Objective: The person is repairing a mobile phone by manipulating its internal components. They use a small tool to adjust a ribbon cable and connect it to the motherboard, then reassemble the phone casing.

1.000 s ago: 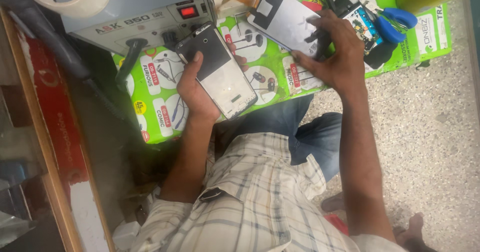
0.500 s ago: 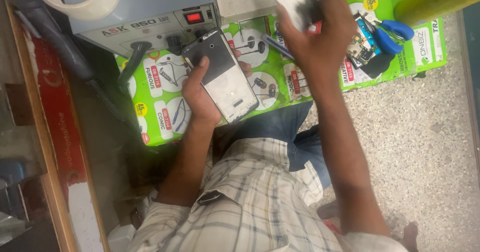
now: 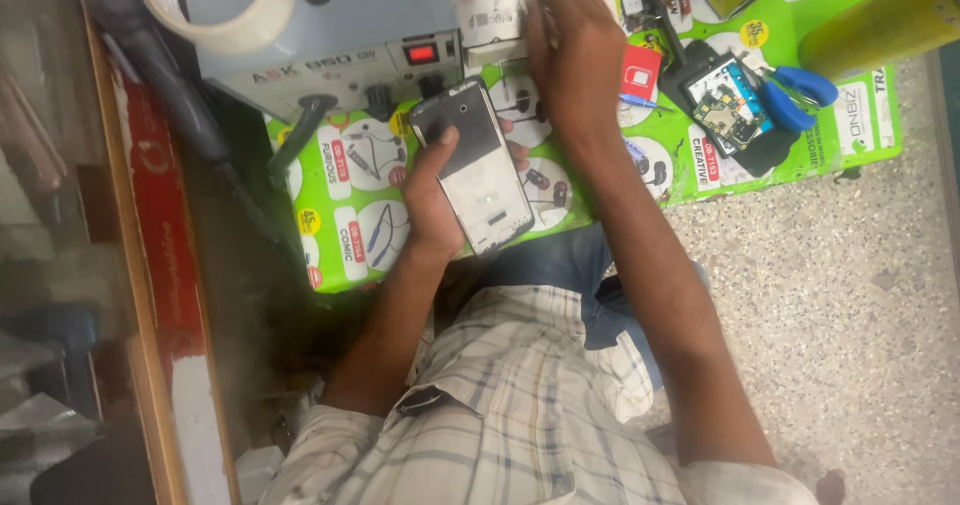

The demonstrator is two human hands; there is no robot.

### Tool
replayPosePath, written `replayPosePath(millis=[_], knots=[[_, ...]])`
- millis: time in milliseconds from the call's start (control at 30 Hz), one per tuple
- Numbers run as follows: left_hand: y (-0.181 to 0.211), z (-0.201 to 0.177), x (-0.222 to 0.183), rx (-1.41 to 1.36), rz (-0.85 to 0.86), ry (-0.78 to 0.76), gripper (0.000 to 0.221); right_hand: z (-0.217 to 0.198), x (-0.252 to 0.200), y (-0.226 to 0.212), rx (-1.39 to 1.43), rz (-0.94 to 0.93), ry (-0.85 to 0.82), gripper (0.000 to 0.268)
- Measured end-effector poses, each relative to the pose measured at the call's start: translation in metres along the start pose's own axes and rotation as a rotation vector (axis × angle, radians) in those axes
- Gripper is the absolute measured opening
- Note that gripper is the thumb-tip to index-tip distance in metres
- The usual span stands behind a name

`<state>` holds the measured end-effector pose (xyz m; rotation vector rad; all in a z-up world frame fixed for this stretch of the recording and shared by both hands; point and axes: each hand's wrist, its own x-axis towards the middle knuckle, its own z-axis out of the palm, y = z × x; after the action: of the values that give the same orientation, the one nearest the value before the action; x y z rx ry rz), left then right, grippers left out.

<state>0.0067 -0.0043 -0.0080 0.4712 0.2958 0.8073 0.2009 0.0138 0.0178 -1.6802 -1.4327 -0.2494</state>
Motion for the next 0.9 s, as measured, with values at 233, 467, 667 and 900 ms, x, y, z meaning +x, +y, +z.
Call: replayPosePath(millis=[233, 467, 667, 900], knots=[[0.003, 0.015, 0.010, 0.031, -0.145, -0.068, 0.049, -0.101, -0.062, 0.016, 0.000, 0.073, 0.177, 0.014], [0.003, 0.034, 0.045, 0.223, -0.248, -0.143, 0.045, -0.137, -0.104, 0.022, -0.127, 0.131, 0.018, 0.017], [0.013, 0.024, 0.083, 0.333, -0.513, -0.385, 0.050, -0.118, -0.119, 0.007, -0.231, 0.238, -0.114, 0.023], [0.030, 0.014, 0.094, 0.125, -0.688, -0.431, 0.059, -0.108, -0.109, -0.023, -0.255, 0.347, -0.158, 0.027]])
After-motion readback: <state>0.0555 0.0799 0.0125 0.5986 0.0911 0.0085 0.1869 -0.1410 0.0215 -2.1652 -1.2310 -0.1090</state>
